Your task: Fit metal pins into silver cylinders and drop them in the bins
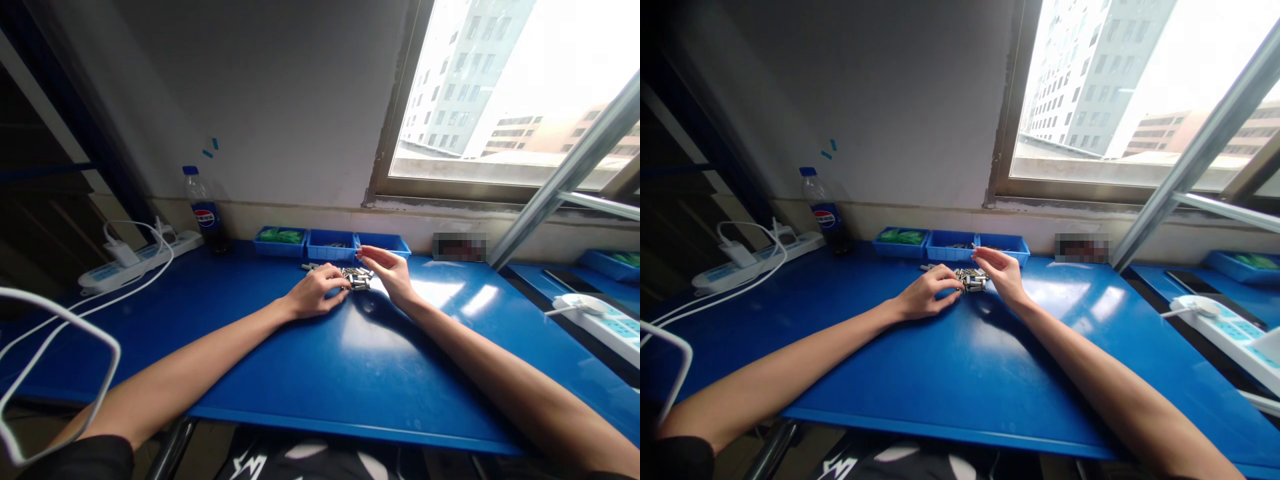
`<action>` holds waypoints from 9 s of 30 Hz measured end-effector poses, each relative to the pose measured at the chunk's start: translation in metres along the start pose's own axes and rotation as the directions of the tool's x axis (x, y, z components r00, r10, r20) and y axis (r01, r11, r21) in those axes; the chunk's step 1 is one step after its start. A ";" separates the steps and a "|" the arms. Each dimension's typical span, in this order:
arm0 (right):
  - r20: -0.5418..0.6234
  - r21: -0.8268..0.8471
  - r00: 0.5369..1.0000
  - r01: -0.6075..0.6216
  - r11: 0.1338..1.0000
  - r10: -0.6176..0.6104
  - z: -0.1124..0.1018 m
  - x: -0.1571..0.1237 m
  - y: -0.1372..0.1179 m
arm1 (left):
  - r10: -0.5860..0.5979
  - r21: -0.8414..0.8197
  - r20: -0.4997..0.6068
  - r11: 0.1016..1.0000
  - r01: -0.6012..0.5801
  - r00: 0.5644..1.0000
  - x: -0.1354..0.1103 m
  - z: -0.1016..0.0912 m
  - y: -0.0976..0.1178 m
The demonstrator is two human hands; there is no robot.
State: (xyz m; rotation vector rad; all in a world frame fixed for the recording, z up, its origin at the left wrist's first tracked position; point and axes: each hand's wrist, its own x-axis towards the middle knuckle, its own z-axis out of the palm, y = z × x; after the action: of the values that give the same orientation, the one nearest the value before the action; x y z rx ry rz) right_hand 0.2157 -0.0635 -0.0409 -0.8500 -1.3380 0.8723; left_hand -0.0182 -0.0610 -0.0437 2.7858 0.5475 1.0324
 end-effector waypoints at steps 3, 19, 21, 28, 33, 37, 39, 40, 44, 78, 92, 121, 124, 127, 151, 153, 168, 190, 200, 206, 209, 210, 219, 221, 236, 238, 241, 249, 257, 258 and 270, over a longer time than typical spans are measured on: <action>-0.008 -0.012 1.000 0.009 1.000 -0.009 -0.003 0.003 0.002 | 0.059 0.006 0.135 0.998 -0.060 0.989 0.001 -0.002 0.002; -0.018 -0.140 0.999 -0.031 0.990 0.029 -0.006 -0.001 0.005 | -0.367 0.089 0.039 0.928 0.362 0.930 0.000 0.005 0.004; -0.017 -0.130 0.999 -0.040 0.991 0.038 -0.006 -0.001 0.005 | -0.394 0.063 0.011 0.917 0.393 0.919 0.001 0.007 0.002; -0.001 -0.117 0.999 -0.049 0.992 0.049 -0.006 -0.001 0.006 | -0.421 -0.122 -0.062 0.903 0.412 0.905 0.001 0.010 -0.003; 0.012 -0.148 0.999 -0.044 0.988 0.046 -0.005 -0.002 0.004 | -0.491 -0.249 -0.177 0.861 0.444 0.853 0.003 0.006 -0.002; 0.056 -0.222 0.998 -0.015 0.975 0.028 -0.001 -0.006 -0.002 | -0.559 -0.419 -0.241 0.797 0.435 0.793 0.006 0.005 -0.005; 0.107 -0.268 0.994 0.014 0.963 0.015 0.001 -0.009 -0.004 | -0.573 -0.502 -0.221 0.760 0.412 0.789 0.007 0.005 -0.007; 0.138 -0.278 0.990 0.022 0.960 0.017 0.003 -0.010 -0.006 | -0.577 -0.535 -0.205 0.743 0.403 0.790 0.007 0.006 -0.007; 0.219 -0.188 0.971 -0.053 0.981 0.095 0.007 -0.013 -0.009 | -0.568 -0.594 -0.156 0.707 0.383 0.808 0.007 0.006 -0.005; -0.065 -0.170 0.996 -0.067 0.983 0.057 -0.003 -0.001 0.005 | -0.235 0.050 0.131 0.972 0.230 0.963 0.000 -0.010 -0.004; -0.027 -0.173 0.998 -0.065 0.983 0.061 -0.003 -0.002 0.003 | -0.251 0.046 0.192 0.968 0.247 0.949 0.004 -0.019 0.002; 0.236 -0.270 0.972 0.075 0.960 -0.010 0.015 -0.019 -0.014 | -0.647 -0.736 -0.021 0.525 0.426 0.762 0.007 -0.002 -0.006; 0.273 -0.150 0.958 -0.042 0.988 0.082 0.018 -0.020 -0.016 | -0.635 -0.737 -0.010 0.527 0.424 0.773 0.006 -0.003 -0.003; 0.270 -0.096 0.950 -0.135 0.986 0.157 0.018 -0.020 -0.015 | -0.611 -0.705 -0.014 0.567 0.426 0.791 0.006 -0.003 0.000; -0.013 -0.103 0.999 -0.053 0.993 0.052 0.009 -0.009 -0.004 | -0.290 0.255 0.091 0.931 0.259 0.953 0.002 -0.009 -0.012; 0.000 -0.120 0.999 -0.049 0.992 0.049 0.011 -0.011 -0.005 | -0.287 0.277 0.097 0.927 0.251 0.953 0.003 -0.009 -0.010; 0.035 -0.139 0.995 -0.084 0.987 0.090 0.013 -0.013 -0.008 | -0.242 0.229 0.131 0.951 0.208 0.961 0.008 -0.002 -0.008; 0.046 -0.173 0.994 -0.088 0.981 0.097 0.014 -0.014 -0.008 | -0.192 -0.005 -0.168 0.981 0.194 0.967 0.000 0.002 -0.004; 0.211 -0.228 0.973 -0.041 0.973 0.090 0.015 -0.018 -0.010 | -0.506 -0.443 -0.293 0.824 0.353 0.811 0.006 0.003 -0.001; 0.220 -0.106 0.961 -0.148 0.983 0.169 0.013 -0.016 -0.009 | -0.553 -0.529 -0.206 0.757 0.383 0.808 0.004 0.009 -0.006; 0.206 -0.090 0.956 -0.193 0.977 0.207 0.011 -0.015 -0.007 | -0.537 -0.518 -0.182 0.764 0.384 0.824 0.003 0.011 -0.005; 0.206 -0.089 0.954 -0.201 0.976 0.216 0.010 -0.015 -0.006 | -0.533 -0.512 -0.181 0.769 0.384 0.827 0.003 0.011 -0.005; -0.027 -0.086 0.994 -0.107 0.991 0.105 0.004 -0.007 0.000 | -0.419 -0.199 -0.198 0.902 0.382 0.886 0.005 0.001 0.000; -0.085 -0.060 0.995 -0.050 0.997 0.045 0.001 -0.003 0.001 | -0.328 -0.152 -0.121 0.939 0.309 0.937 0.004 0.001 0.001; 0.031 -0.179 1.000 0.001 0.984 0.005 0.005 -0.006 0.003 | -0.365 -0.021 0.027 0.931 0.365 0.931 0.000 0.008 -0.003; 0.027 -0.203 1.000 0.005 0.979 0.000 0.005 -0.006 0.004 | -0.377 0.009 0.029 0.926 0.377 0.926 0.000 0.007 -0.002; 0.000 -0.215 1.000 -0.017 0.977 0.017 0.005 -0.006 0.005 | -0.375 0.019 0.040 0.927 0.375 0.926 0.000 0.007 -0.002; -0.035 -0.226 0.998 -0.064 0.972 0.058 0.004 -0.007 -0.001 | -0.410 -0.297 -0.120 0.884 0.361 0.904 0.004 0.004 -0.001; 0.211 -0.151 0.962 -0.145 0.978 0.175 0.013 -0.016 -0.019 | -0.490 -0.514 -0.252 0.798 0.314 0.835 0.006 0.003 0.003; 0.235 -0.134 0.954 -0.159 0.978 0.187 0.014 -0.016 -0.020 | -0.491 -0.523 -0.259 0.795 0.307 0.832 0.006 0.003 0.003; 0.172 -0.152 0.970 -0.144 0.978 0.170 0.017 -0.008 -0.019 | -0.389 -0.265 -0.301 0.911 0.315 0.871 0.010 -0.006 -0.002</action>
State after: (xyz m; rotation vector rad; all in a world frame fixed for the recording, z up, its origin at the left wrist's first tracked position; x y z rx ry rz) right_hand 0.1990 -0.0783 -0.0264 -1.0138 -1.5219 1.0098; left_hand -0.0155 -0.0552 -0.0334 2.2140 0.8947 1.4042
